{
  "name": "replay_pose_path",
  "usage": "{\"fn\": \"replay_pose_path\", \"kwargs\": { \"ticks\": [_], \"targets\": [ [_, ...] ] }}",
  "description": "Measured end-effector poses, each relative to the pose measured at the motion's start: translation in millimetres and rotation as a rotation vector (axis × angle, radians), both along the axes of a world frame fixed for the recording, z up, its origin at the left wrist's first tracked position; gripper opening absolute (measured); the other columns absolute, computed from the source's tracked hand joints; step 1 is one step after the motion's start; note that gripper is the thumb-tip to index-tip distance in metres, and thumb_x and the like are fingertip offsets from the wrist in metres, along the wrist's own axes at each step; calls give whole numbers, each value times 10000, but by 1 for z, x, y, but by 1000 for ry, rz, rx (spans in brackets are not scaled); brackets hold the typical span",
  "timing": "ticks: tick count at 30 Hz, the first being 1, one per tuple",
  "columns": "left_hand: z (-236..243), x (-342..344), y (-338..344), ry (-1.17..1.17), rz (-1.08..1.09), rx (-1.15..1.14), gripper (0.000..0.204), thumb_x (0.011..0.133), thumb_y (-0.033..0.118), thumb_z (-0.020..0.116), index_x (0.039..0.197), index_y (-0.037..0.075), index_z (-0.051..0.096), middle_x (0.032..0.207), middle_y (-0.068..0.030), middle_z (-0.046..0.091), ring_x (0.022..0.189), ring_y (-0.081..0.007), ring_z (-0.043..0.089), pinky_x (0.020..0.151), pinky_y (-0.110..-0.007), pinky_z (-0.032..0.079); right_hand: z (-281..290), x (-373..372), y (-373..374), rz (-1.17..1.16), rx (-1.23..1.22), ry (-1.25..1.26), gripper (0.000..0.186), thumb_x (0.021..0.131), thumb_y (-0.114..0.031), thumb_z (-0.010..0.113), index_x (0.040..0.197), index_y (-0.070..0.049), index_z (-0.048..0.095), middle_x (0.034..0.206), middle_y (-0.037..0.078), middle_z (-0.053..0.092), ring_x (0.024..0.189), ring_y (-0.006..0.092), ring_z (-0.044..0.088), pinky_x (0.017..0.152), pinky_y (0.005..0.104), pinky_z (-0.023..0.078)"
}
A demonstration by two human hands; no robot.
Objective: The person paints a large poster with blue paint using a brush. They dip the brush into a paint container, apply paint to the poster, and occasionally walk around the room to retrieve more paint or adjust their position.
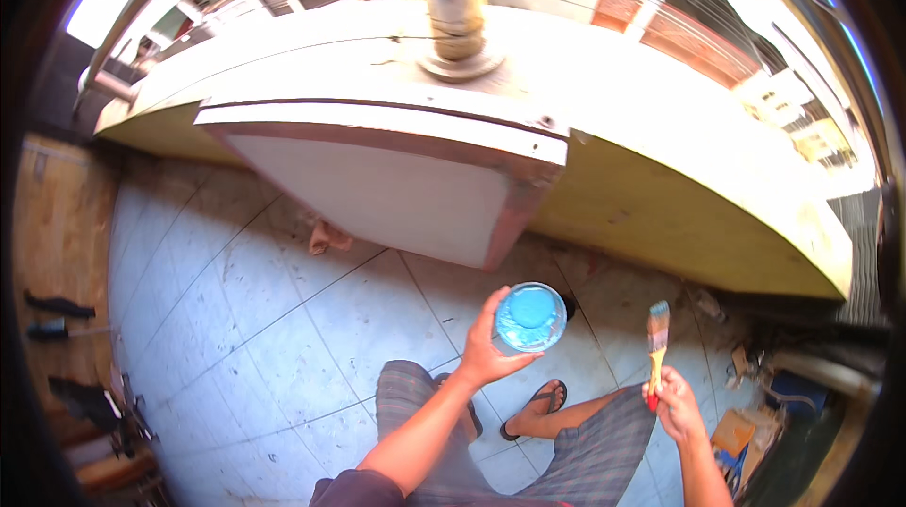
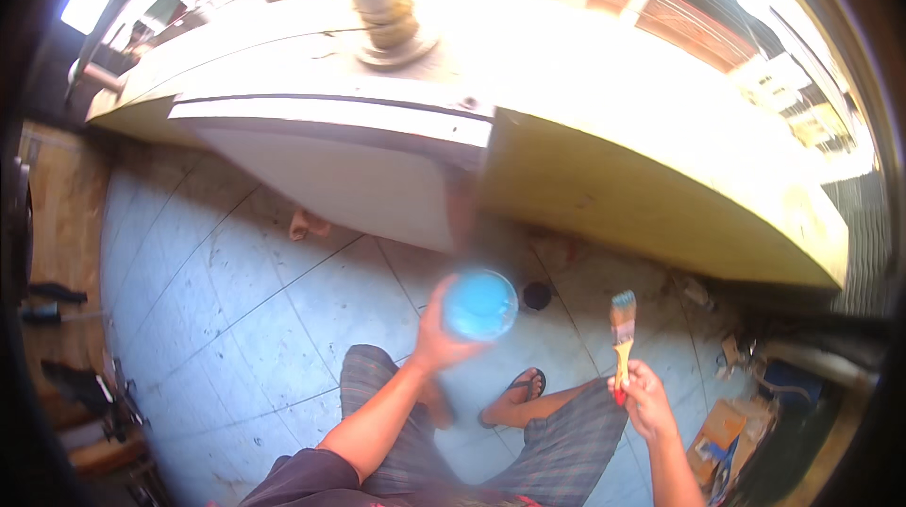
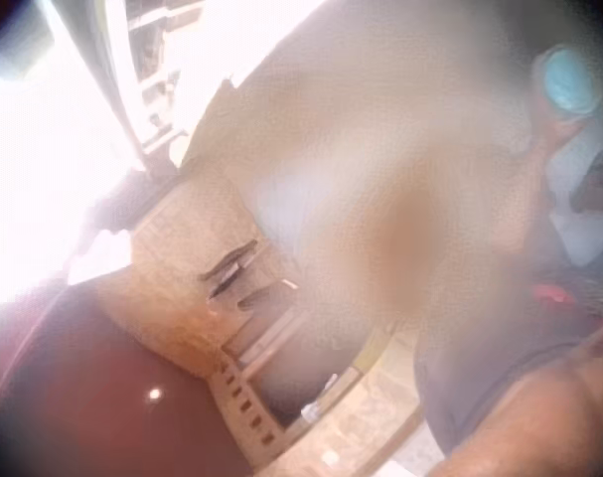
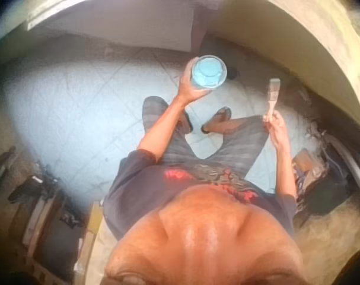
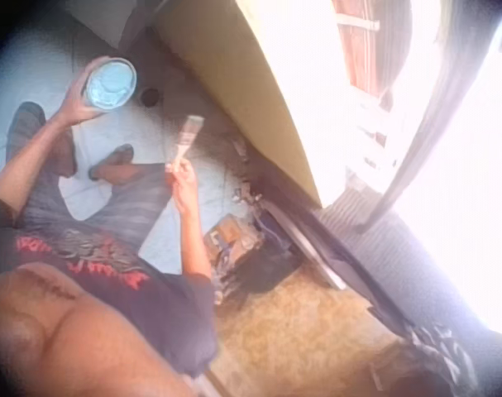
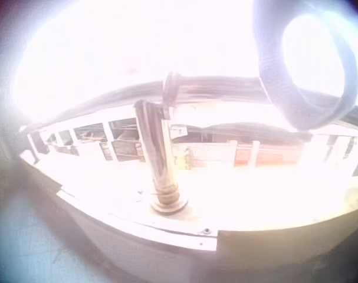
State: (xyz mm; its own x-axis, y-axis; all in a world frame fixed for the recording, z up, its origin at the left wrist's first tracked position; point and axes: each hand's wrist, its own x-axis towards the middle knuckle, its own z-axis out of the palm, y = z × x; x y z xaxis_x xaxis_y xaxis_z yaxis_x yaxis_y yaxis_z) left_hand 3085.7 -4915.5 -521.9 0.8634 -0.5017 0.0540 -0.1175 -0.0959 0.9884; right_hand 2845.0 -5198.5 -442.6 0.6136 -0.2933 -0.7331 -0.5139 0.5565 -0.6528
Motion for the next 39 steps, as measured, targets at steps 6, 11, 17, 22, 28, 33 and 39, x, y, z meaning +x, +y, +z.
{"fn": "replay_pose_path", "kwargs": {
  "ticks": [6,11,17,22,28,33,39],
  "targets": [
    [113,-17,38,219,177,-4,1071,645,298,910,1484,19,304,1443,-196,435,1348,-319,435,1121,-424,341,89,6,59,100,20,183,164,970,-174,556,1082,-61,517,837,38,554,694,123,529,620,252,454],
    [273,-69,130,341,316,202,1048,665,272,900,1483,3,303,1437,-183,442,1364,-288,413,1134,-406,315,154,-16,91,481,-434,103,158,995,-193,474,1019,-59,555,709,-13,497,603,78,464,541,239,400],
    [402,-142,263,84,752,184,992,672,225,897,1460,2,337,1297,-188,577,1198,-258,586,998,-364,478,205,32,154,740,-466,-59,246,998,-265,520,1099,-53,595,701,-3,533,562,79,483,482,245,392],
    [452,-223,394,51,1046,184,978,668,245,900,1441,3,351,1281,-190,585,1182,-275,601,966,-396,499,251,131,252,917,-426,-50,212,987,-198,493,901,-21,572,658,52,570,452,115,502,420,277,418],
    [457,-285,533,-43,1288,325,985,664,299,897,1433,-7,363,1293,-203,570,1137,-296,618,933,-389,511,270,189,381,849,-359,-97,141,956,-180,485,947,-69,573,692,39,584,488,120,518,445,262,457],
    [483,-313,619,-93,1453,302,995,660,298,904,1436,-8,362,1290,-193,570,1110,-266,618,898,-369,518,261,238,484,971,-367,-185,118,941,-171,469,883,-95,538,669,30,542,443,119,466,381,271,403],
    [474,-305,682,-97,1705,251,981,669,276,904,1439,1,362,1273,-182,577,1074,-247,633,861,-348,530,255,311,594,1097,-337,-327,211,1019,-276,470,929,-105,556,643,16,522,409,89,422,357,250,350]
  ]
}}
